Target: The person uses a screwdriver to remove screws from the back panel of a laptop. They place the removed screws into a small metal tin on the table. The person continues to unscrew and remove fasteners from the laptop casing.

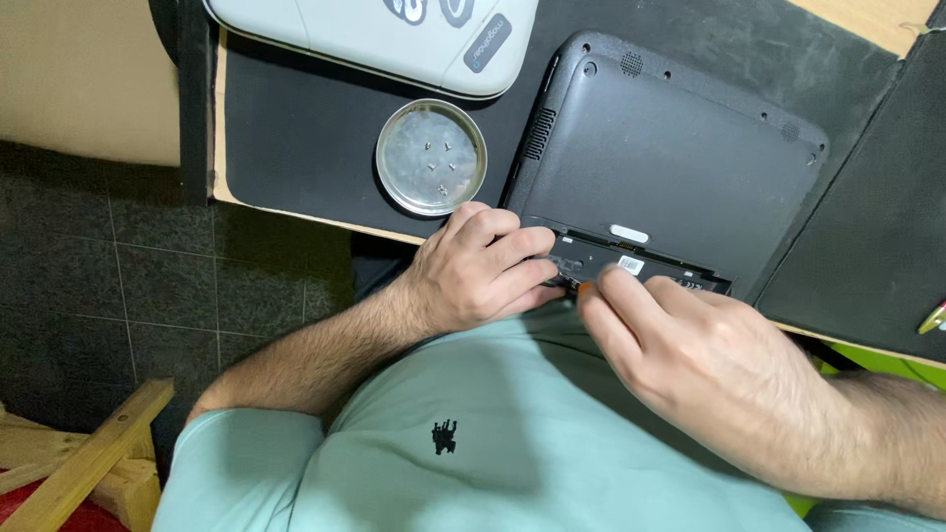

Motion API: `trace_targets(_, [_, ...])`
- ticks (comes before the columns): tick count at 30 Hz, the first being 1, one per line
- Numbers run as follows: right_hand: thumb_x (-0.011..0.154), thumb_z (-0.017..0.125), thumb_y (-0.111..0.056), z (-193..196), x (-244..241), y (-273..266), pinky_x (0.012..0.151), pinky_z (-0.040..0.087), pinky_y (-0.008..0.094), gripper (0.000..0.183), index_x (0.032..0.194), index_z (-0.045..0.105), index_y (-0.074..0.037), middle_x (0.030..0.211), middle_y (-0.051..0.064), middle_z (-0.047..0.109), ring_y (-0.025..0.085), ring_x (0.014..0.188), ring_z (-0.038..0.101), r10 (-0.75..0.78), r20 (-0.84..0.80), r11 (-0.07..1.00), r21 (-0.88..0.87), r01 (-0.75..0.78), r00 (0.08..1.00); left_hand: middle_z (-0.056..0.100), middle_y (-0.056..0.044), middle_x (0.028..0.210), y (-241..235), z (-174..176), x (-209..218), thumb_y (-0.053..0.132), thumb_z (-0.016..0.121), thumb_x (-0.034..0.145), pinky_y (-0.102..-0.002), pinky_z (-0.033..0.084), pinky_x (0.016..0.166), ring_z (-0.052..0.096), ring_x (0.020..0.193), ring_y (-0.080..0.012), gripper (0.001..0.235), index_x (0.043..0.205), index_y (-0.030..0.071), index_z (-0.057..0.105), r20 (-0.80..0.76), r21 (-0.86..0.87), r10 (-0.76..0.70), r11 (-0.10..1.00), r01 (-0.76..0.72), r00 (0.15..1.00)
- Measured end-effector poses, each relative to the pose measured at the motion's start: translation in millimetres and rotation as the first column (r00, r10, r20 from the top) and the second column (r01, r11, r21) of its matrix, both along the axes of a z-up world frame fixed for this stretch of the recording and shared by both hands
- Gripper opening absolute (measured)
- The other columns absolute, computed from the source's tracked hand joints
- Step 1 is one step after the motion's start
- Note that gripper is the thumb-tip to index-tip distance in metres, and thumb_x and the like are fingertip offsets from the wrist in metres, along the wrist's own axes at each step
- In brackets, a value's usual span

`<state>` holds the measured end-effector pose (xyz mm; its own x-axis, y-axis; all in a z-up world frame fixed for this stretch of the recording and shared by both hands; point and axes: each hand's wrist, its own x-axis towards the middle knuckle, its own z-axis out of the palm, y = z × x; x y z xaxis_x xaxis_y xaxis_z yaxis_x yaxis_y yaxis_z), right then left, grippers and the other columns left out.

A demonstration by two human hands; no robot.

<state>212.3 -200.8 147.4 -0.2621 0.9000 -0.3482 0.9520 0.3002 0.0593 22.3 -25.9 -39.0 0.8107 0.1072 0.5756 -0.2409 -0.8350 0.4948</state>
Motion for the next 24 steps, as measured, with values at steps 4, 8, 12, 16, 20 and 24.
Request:
trace_targets(4, [0.133, 0.064, -0.022, -11.6, 1.0, -6.1, 0.064, 0.053, 0.039, 0.033, 0.100, 0.063, -0.022, 0.083, -0.004, 0.057, 0.019, 0.068, 0.062, -0.026, 0.037, 0.997, 0.079, 0.023, 0.999, 0.073, 0.001, 0.140, 1.4, -1.6, -1.1, 0.042, 0.094, 0.120, -0.043, 0.055, 0.097, 0.058, 0.117, -0.0280, 0.025, 0.115, 0.019, 0.085, -0.001, 0.037, -0.009, 0.999, 0.009, 1.000])
trace_targets(8, [0.122, 0.063, -0.028, -6.5, 4.9, -4.1, 0.058, 0.058, 0.039, 0.011, 0.116, 0.062, -0.019, 0.094, -0.002, 0.058, 0.017, 0.068, 0.066, -0.064, 0.012, 0.998, -0.015, 0.064, 0.998, 0.074, 0.000, 0.142, 2.6, -0.3, -1.1, 0.043, 0.096, 0.120, -0.044, 0.056, 0.099, 0.060, 0.119, -0.0284, 0.026, 0.117, 0.019, 0.087, -0.014, 0.032, -0.017, 0.999, 0.018, 1.000])
trace_targets(12, [0.131, 0.064, -0.022, -6.2, 5.3, -3.2, 0.061, 0.057, 0.041, 0.025, 0.107, 0.064, -0.019, 0.087, -0.002, 0.058, 0.019, 0.069, 0.065, -0.037, -0.009, 0.999, 0.029, 0.038, 0.999, 0.074, 0.001, 0.140, 2.4, -0.3, 0.1, 0.042, 0.098, 0.119, -0.043, 0.055, 0.097, 0.059, 0.117, -0.0277, 0.027, 0.114, 0.019, 0.085, -0.001, 0.042, -0.006, 0.999, 0.006, 1.000])
trace_targets(16, [0.137, 0.058, -0.050, -11.7, 5.5, -5.5, 0.058, 0.053, 0.036, 0.046, 0.099, 0.060, -0.025, 0.084, -0.006, 0.059, 0.016, 0.067, 0.068, -0.073, 0.089, 0.997, 0.039, 0.070, 0.993, 0.074, 0.000, 0.140, 3.1, 0.3, 0.6, 0.042, 0.099, 0.118, -0.043, 0.056, 0.096, 0.059, 0.117, -0.0278, 0.028, 0.115, 0.019, 0.085, -0.009, 0.046, -0.010, 0.999, 0.010, 1.000])
trace_targets(20, [0.115, 0.063, -0.006, -3.2, 11.2, -2.8, 0.063, 0.058, 0.038, 0.012, 0.123, 0.068, -0.014, 0.099, 0.000, 0.058, 0.018, 0.069, 0.060, 0.008, 0.014, 1.000, -0.013, -0.007, 1.000, 0.074, 0.001, 0.141, 3.6, -0.6, 0.2, 0.044, 0.097, 0.119, -0.043, 0.056, 0.098, 0.059, 0.116, -0.0277, 0.027, 0.116, 0.019, 0.086, -0.006, 0.043, -0.015, 0.999, 0.015, 1.000])
trace_targets(24, [0.132, 0.066, -0.024, -20.0, 7.3, -5.6, 0.062, 0.055, 0.038, 0.031, 0.100, 0.066, -0.024, 0.085, -0.006, 0.058, 0.017, 0.069, 0.065, -0.001, 0.076, 0.998, 0.060, -0.004, 0.997, 0.075, 0.001, 0.139, 3.8, 1.5, 0.7, 0.041, 0.097, 0.120, -0.042, 0.055, 0.096, 0.059, 0.115, -0.0271, 0.027, 0.113, 0.018, 0.085, 0.002, 0.040, -0.010, 0.999, 0.010, 1.000])
